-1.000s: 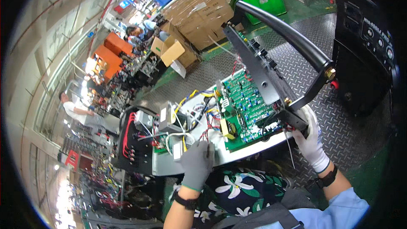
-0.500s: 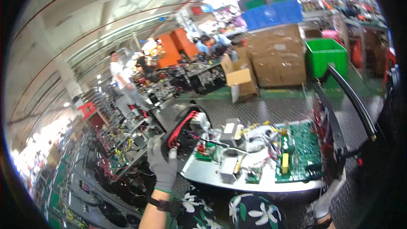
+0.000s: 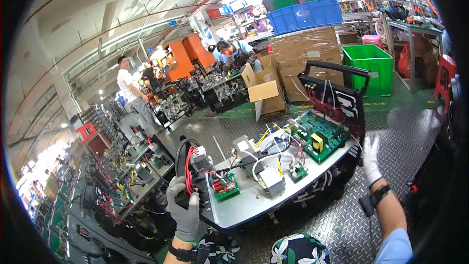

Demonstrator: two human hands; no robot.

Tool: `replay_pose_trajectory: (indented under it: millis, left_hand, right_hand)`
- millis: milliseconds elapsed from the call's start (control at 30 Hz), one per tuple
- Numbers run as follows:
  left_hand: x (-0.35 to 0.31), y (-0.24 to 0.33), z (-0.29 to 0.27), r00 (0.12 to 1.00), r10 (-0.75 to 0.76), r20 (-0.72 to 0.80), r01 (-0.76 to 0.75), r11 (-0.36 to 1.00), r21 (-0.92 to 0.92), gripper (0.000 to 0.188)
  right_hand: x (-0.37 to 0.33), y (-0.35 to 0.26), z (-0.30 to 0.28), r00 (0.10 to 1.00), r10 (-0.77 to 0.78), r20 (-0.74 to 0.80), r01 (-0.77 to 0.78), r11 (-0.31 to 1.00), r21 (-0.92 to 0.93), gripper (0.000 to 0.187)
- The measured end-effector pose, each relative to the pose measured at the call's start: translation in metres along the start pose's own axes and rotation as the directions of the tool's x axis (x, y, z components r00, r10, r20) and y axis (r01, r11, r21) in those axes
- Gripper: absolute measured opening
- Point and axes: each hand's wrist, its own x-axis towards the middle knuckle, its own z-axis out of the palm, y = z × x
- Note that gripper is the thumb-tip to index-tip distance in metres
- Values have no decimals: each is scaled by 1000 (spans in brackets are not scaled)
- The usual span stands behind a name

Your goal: Manually assemble internal components and wiring of an industrial welding machine unit.

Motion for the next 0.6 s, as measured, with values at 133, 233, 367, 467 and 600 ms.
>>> replay_pose_trajectory:
  millis: [133,233,367,467,600]
  left_hand:
    - [11,15,22,806,343,482,-487,848,211,57]
    - [54,18,23,577,362,732,-693,691,204,66]
    - [91,-24,54,626,265,733,-601,763,238,45]
    - [85,-36,87,692,264,672,-580,757,300,44]
    - [84,-33,122,728,209,653,-587,683,435,58]
  right_hand:
    - [-91,-102,54,847,-472,245,412,874,259,56]
    - [-149,-169,71,539,-713,448,608,698,379,57]
    - [-161,-158,77,225,-675,702,598,665,448,64]
    - [-145,-129,69,388,-547,742,519,795,314,56]
    - [-124,-111,37,269,-195,943,297,948,111,53]
